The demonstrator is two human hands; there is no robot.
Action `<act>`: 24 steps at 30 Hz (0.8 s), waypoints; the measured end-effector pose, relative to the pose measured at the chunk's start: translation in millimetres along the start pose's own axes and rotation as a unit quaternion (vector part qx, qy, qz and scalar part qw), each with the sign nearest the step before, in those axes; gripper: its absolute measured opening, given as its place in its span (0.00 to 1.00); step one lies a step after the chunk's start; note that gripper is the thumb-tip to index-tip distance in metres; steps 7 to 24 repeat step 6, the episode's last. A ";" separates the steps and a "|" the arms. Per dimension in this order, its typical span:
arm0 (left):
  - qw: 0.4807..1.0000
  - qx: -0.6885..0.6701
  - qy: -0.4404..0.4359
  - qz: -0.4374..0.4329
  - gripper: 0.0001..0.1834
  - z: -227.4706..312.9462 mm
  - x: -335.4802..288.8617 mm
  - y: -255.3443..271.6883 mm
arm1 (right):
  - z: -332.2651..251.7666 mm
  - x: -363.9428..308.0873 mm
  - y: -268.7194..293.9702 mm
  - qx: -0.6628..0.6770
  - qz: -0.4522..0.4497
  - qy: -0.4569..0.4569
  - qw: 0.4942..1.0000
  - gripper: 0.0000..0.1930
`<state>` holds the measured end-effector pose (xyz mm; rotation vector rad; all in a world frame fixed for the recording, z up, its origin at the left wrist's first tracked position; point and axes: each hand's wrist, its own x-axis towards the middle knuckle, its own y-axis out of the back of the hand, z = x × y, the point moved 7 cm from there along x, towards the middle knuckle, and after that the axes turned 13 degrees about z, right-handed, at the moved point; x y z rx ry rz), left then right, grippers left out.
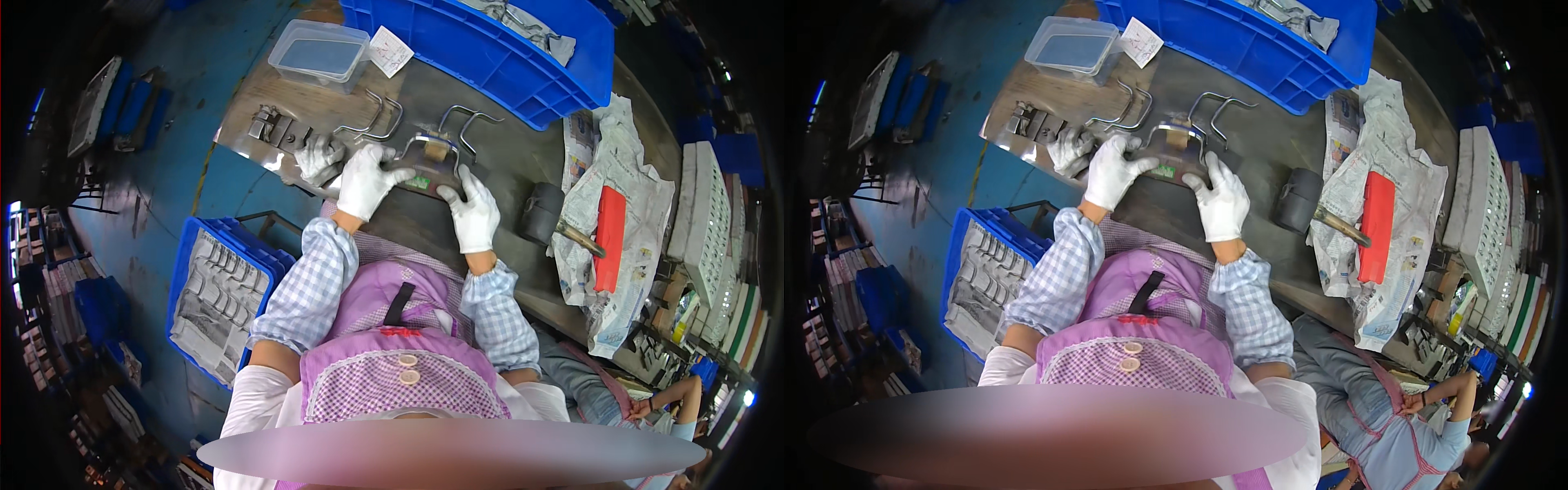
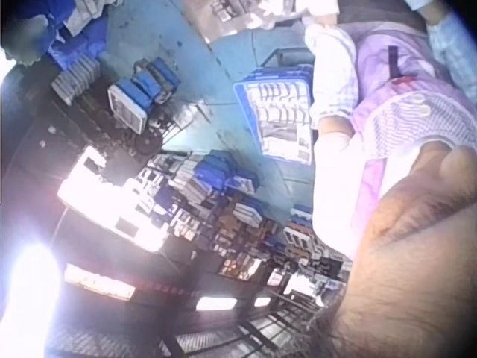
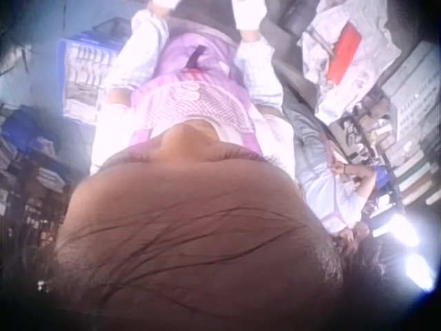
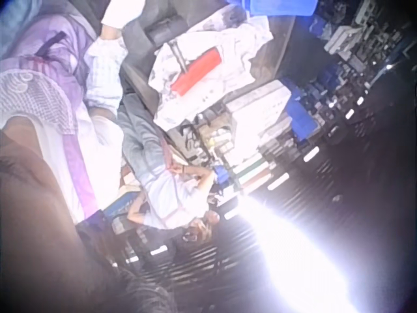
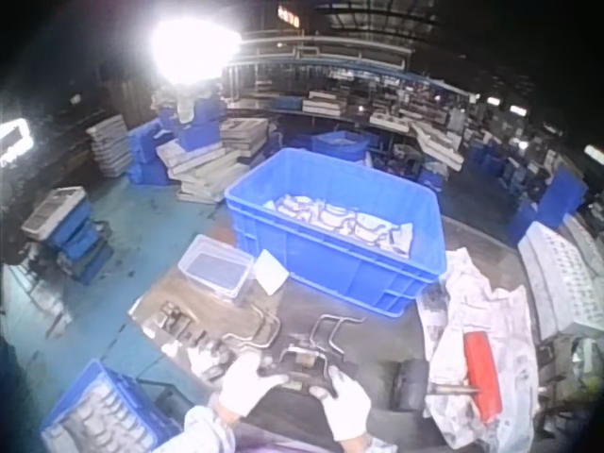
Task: The person assembles metal handles by fitting metal bolts into components and tapping them together with a rubber mallet.
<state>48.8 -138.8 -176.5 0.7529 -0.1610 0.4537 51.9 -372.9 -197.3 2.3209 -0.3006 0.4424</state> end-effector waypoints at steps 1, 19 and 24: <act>0.999 -0.019 -0.037 0.018 0.28 2.1 -6.3 4.0 | -11.4 -4.1 4.7 -0.053 0.018 0.080 0.995 0.34; 0.997 -0.050 -0.053 0.031 0.40 -11.6 -33.3 3.9 | -5.1 -13.9 14.6 -0.001 -0.016 0.168 0.986 0.40; 0.997 -0.050 -0.053 0.031 0.40 -11.6 -33.3 3.9 | -5.1 -13.9 14.6 -0.001 -0.016 0.168 0.986 0.40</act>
